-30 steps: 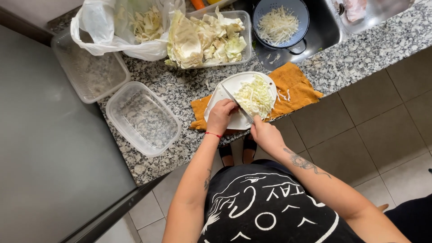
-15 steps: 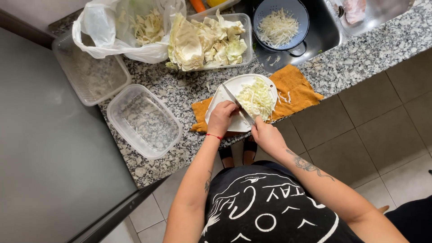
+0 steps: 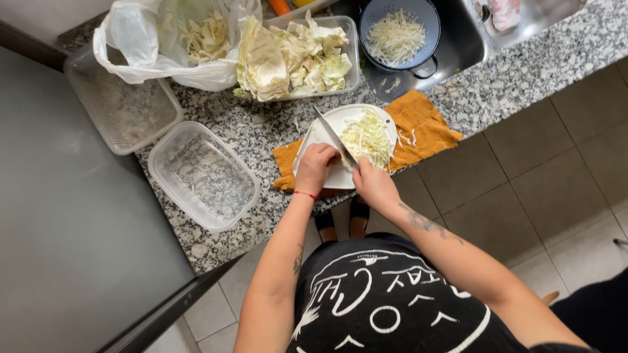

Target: The person chops cabbage on a white cutting board using a knife. They transfer the chopped cabbage into a blue bowl in the sink. At one point, they pause to pet a dog that enters the frame.

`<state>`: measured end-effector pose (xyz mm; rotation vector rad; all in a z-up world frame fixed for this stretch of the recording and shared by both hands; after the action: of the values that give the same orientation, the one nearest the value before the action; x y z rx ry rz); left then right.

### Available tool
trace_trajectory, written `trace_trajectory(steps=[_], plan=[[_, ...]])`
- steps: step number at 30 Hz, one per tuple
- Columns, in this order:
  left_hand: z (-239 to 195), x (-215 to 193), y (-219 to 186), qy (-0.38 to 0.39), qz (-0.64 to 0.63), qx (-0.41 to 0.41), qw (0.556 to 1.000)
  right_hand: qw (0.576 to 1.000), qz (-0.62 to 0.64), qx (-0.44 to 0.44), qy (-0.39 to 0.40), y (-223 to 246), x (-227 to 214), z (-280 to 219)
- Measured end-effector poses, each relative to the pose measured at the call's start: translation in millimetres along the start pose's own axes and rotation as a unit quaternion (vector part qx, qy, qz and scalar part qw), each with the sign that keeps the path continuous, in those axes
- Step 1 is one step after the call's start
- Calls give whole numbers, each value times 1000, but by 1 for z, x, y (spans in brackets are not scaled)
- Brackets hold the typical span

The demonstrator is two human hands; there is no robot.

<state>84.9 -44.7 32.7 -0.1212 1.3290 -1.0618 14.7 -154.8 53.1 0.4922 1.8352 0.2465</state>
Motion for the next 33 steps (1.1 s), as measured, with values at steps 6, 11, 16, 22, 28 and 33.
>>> trace_trajectory(steps=[6, 11, 16, 22, 28, 33], plan=[[-1, 1, 4, -6, 0, 9, 1000, 998, 4, 35, 43, -15, -3, -37], [-1, -1, 0, -8, 3, -3, 1000, 999, 7, 32, 44, -19, 14, -26], [4, -3, 2, -7, 3, -5, 1000, 1000, 1, 7, 16, -13, 22, 4], [2, 0, 9, -3, 10, -1, 1000, 1000, -2, 12, 12, 0, -10, -14], [-1, 8, 14, 5, 14, -6, 1000, 999, -20, 36, 32, -13, -1, -37], [0, 7, 10, 9, 28, -6, 1000, 998, 1, 27, 51, -16, 14, -28]])
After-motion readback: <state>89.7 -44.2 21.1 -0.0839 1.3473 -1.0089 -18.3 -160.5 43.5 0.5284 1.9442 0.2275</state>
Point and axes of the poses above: each hand's wrist, its own z-axis towards the middle knuckle, its own x-axis out of the palm, y = z × x, the point moved 10 cm from there along z, towards the middle knuckle
